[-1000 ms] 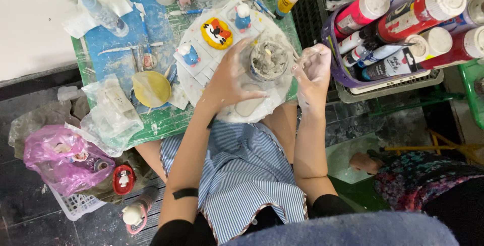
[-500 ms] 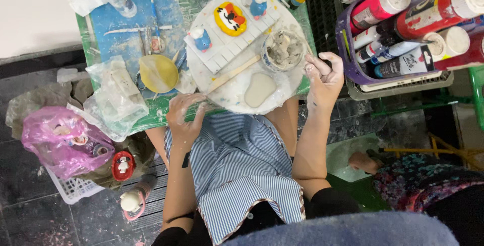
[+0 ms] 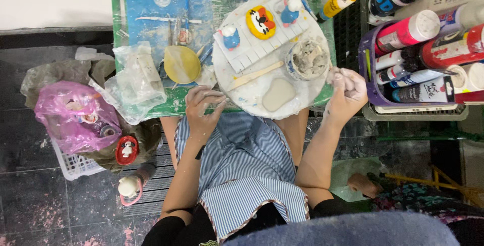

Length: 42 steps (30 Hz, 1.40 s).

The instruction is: The person mixes clay in a container using a stick and their hands, then shapes the clay by pressing and smoothing it with their fingers.

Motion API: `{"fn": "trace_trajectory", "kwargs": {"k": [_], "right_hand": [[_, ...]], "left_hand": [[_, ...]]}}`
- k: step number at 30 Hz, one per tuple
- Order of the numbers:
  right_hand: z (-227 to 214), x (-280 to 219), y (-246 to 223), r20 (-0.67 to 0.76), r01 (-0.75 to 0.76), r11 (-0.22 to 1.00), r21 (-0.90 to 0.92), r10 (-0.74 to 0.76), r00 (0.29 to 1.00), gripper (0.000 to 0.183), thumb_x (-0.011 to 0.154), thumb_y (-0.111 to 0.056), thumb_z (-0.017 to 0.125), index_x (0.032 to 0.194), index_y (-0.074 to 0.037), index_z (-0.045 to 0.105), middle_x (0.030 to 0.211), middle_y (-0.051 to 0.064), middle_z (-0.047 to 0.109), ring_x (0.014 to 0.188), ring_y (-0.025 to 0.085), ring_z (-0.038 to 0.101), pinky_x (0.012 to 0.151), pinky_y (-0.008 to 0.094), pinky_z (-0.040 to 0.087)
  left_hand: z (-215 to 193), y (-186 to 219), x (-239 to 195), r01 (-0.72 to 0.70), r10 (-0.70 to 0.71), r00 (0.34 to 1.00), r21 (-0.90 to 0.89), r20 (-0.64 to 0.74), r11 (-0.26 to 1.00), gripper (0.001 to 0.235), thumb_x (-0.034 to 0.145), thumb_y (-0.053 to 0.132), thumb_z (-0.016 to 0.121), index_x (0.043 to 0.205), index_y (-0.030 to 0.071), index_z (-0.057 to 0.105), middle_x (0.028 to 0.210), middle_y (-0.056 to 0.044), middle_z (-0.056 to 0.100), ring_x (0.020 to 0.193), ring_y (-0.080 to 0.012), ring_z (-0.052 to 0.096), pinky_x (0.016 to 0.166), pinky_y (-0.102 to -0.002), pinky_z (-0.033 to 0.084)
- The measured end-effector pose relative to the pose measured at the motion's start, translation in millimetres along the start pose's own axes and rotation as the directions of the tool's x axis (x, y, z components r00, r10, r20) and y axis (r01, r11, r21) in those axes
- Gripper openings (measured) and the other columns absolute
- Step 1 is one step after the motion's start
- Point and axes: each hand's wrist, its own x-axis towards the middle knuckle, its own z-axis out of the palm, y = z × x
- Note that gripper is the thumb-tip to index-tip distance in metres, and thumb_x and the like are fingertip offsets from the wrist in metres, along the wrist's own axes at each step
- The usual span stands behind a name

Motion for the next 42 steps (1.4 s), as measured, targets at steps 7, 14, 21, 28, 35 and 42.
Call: {"fn": "trace_trajectory", "kwargs": {"k": [7, 14, 21, 28, 35, 42], "right_hand": [[32, 6, -28, 0.117, 0.059, 0.979, -0.193, -0.036, 0.992, 0.020, 0.097, 0.016, 0.069, 0.114, 0.008, 0.064, 0.109, 0.019, 0.074, 0.101, 0.021, 0.074, 0.093, 0.031, 0.060], [27, 17, -17, 0.003, 0.098, 0.964, -0.247, -0.100, 0.995, 0.014, 0.107, 0.006, 0.061, 0.117, 0.010, 0.070, 0.106, 0.022, 0.077, 0.096, 0.024, 0.076, 0.092, 0.035, 0.062], [26, -1, -30, 0.205, 0.153, 0.966, -0.208, -0.110, 0.973, 0.064, 0.112, -0.016, 0.060, 0.164, -0.005, 0.023, 0.173, 0.019, 0.028, 0.153, 0.037, 0.042, 0.121, 0.050, 0.041], [-12, 6, -37, 0.178, 0.034, 0.984, -0.173, -0.003, 0.984, 0.112, 0.100, -0.059, 0.072, 0.168, -0.018, -0.007, 0.181, 0.014, 0.003, 0.165, 0.037, 0.003, 0.133, 0.060, 0.005], [-5, 5, -39, 0.229, 0.045, 0.979, -0.198, 0.002, 0.973, 0.117, 0.094, -0.070, 0.068, 0.167, -0.022, -0.009, 0.179, 0.011, -0.003, 0.166, 0.035, -0.002, 0.134, 0.060, 0.003], [4, 2, -39, 0.183, -0.024, 0.978, 0.206, -0.015, 0.983, 0.102, 0.100, -0.072, 0.052, 0.170, -0.022, -0.004, 0.179, 0.012, 0.002, 0.166, 0.032, 0.003, 0.135, 0.052, 0.003]], "left_hand": [[0, 1, 4, 0.033, -0.031, 0.998, -0.049, 0.046, 0.998, 0.006, 0.086, 0.009, 0.078, 0.091, 0.011, 0.075, 0.098, 0.000, 0.073, 0.107, -0.0230, 0.066, 0.101, -0.039, 0.043], [-7, -3, 0, 0.114, -0.108, 0.992, -0.113, 0.064, 0.987, 0.028, 0.105, 0.007, 0.048, 0.102, 0.009, 0.076, 0.109, -0.003, 0.075, 0.113, -0.0257, 0.065, 0.108, -0.040, 0.042], [2, -11, -2, 0.206, -0.214, 0.977, -0.249, -0.004, 0.947, 0.071, 0.104, 0.017, 0.049, 0.166, 0.005, 0.017, 0.174, -0.018, 0.009, 0.152, -0.0355, 0.037, 0.124, -0.048, 0.034], [-8, -12, 5, 0.137, -0.139, 0.990, -0.067, -0.038, 0.988, 0.110, 0.093, 0.028, 0.076, 0.169, 0.008, -0.001, 0.175, -0.015, -0.013, 0.165, -0.0399, 0.003, 0.135, -0.054, 0.019], [-5, -15, 5, 0.188, -0.188, 0.982, -0.035, 0.007, 0.982, 0.128, 0.084, 0.033, 0.089, 0.170, 0.008, -0.002, 0.176, -0.017, -0.014, 0.167, -0.0410, 0.001, 0.136, -0.056, 0.022], [6, -11, -1, 0.198, -0.206, 0.963, -0.066, -0.171, 0.978, 0.118, 0.092, 0.026, 0.081, 0.167, 0.001, -0.008, 0.175, -0.021, -0.008, 0.166, -0.0399, 0.005, 0.136, -0.052, 0.018]]}}
